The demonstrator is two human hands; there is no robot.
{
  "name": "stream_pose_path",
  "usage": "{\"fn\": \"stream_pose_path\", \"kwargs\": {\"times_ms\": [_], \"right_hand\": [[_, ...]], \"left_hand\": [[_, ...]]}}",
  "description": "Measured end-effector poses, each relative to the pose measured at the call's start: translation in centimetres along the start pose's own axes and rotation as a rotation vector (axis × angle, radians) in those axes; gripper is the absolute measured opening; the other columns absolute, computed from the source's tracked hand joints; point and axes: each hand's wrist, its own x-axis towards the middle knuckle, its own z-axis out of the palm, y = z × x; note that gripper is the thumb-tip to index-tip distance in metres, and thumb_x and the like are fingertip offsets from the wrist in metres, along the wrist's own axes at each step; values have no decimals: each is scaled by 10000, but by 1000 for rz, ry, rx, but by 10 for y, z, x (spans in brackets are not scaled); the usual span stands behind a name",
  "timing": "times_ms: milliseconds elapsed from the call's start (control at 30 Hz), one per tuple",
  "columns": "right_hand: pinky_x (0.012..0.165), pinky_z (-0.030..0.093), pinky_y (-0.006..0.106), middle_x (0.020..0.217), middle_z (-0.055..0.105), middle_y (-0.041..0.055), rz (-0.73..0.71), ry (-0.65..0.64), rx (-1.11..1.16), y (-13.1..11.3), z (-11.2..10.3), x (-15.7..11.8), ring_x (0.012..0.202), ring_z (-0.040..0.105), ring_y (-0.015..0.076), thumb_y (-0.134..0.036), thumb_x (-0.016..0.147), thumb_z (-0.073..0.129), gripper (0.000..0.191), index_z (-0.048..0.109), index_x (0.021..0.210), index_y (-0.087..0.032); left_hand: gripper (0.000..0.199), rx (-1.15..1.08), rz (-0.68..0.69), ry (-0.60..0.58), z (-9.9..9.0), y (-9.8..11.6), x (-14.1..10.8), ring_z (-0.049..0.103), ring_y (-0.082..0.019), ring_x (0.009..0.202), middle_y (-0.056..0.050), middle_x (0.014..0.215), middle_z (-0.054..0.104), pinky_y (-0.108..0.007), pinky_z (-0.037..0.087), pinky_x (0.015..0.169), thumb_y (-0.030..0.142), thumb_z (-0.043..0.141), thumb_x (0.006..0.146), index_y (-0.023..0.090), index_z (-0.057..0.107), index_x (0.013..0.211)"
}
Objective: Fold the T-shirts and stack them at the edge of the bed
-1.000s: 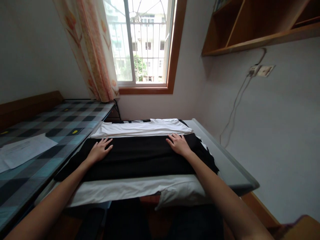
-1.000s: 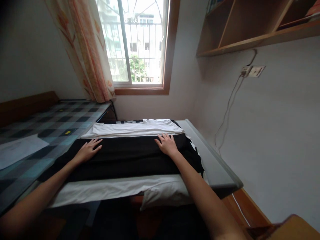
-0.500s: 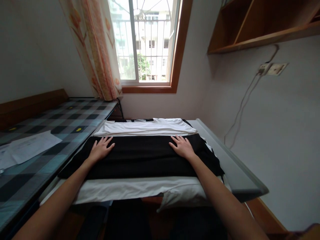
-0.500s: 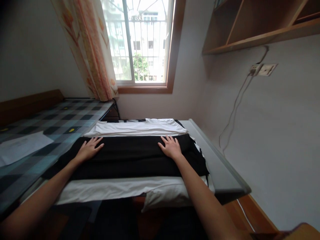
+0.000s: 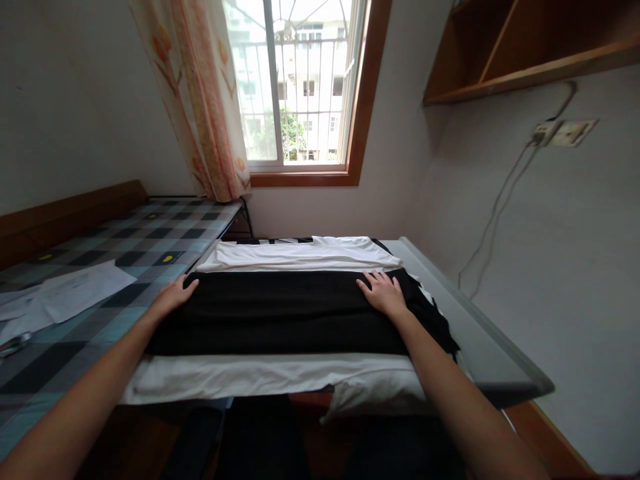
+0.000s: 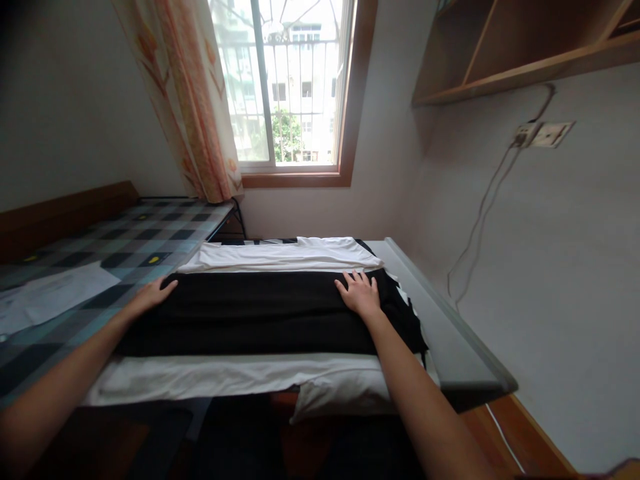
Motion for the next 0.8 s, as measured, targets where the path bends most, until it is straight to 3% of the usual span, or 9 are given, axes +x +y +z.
{"fn": "stream_pose_path", "kwargs": {"times_ms": [100, 200, 300, 400, 533, 633, 800], "right_hand": [[1125, 205, 525, 1509, 386, 80, -5, 8, 4, 1, 0, 0, 1397, 296, 286, -575, 952, 271, 608, 434, 1436, -244], [1123, 207, 526, 1503, 394, 82, -7, 10, 7, 1, 1, 0, 1390, 304, 288, -566, 952, 284, 602, 443, 1429, -235], [1116, 212, 519, 1481, 427, 85, -13, 32, 10, 0, 1, 1, 1372, 328, 283, -558, 954, 288, 586, 470, 1406, -232], [1096, 248, 480, 1429, 485, 99, -32, 76, -9, 4, -1, 4, 1324, 388, 272, -534, 959, 296, 549, 528, 1347, -222], [1033, 317, 437, 1359, 542, 128, -21, 133, -90, 26, -11, 12, 1245, 456, 287, -489, 950, 359, 492, 597, 1260, -189], [962, 373, 470, 1308, 572, 159, 80, 110, -131, 53, -20, 23, 1185, 500, 334, -491, 926, 411, 501, 598, 1261, -167], [895, 439, 411, 1216, 638, 166, 189, -2, 19, 98, -23, 43, 1115, 578, 329, -517, 848, 544, 542, 633, 1239, -152]], "left_hand": [[707, -42, 77, 26, 0, -11, 14, 514, -314, 1239, -208, 1338, 540, -393, 418, 1010, 478, 316, 872, 32, 398, 1414], [685, 29, 220, 77, -5, -9, 16, 485, -291, 1268, -170, 1391, 494, -369, 380, 1056, 385, 365, 798, 72, 431, 1404], [698, 95, 384, 39, -13, 0, 14, 451, -258, 1299, -113, 1439, 463, -335, 324, 1102, 326, 393, 724, 117, 471, 1385], [724, 152, 459, -25, -20, 7, 15, 433, -246, 1308, -70, 1418, 500, -338, 316, 1102, 275, 429, 669, 175, 481, 1385], [682, 269, 479, -52, -27, 15, 21, 466, -279, 1236, -105, 1345, 539, -343, 367, 1034, 254, 497, 671, 168, 525, 1346], [567, 308, 412, -47, -34, 17, 25, 496, -290, 1141, -146, 1257, 569, -360, 391, 992, 276, 554, 717, 99, 589, 1256], [419, 22, 356, -152, -51, 10, 28, 567, -233, 1026, -130, 1131, 650, -286, 441, 927, 235, 619, 729, 7, 636, 1080]]}}
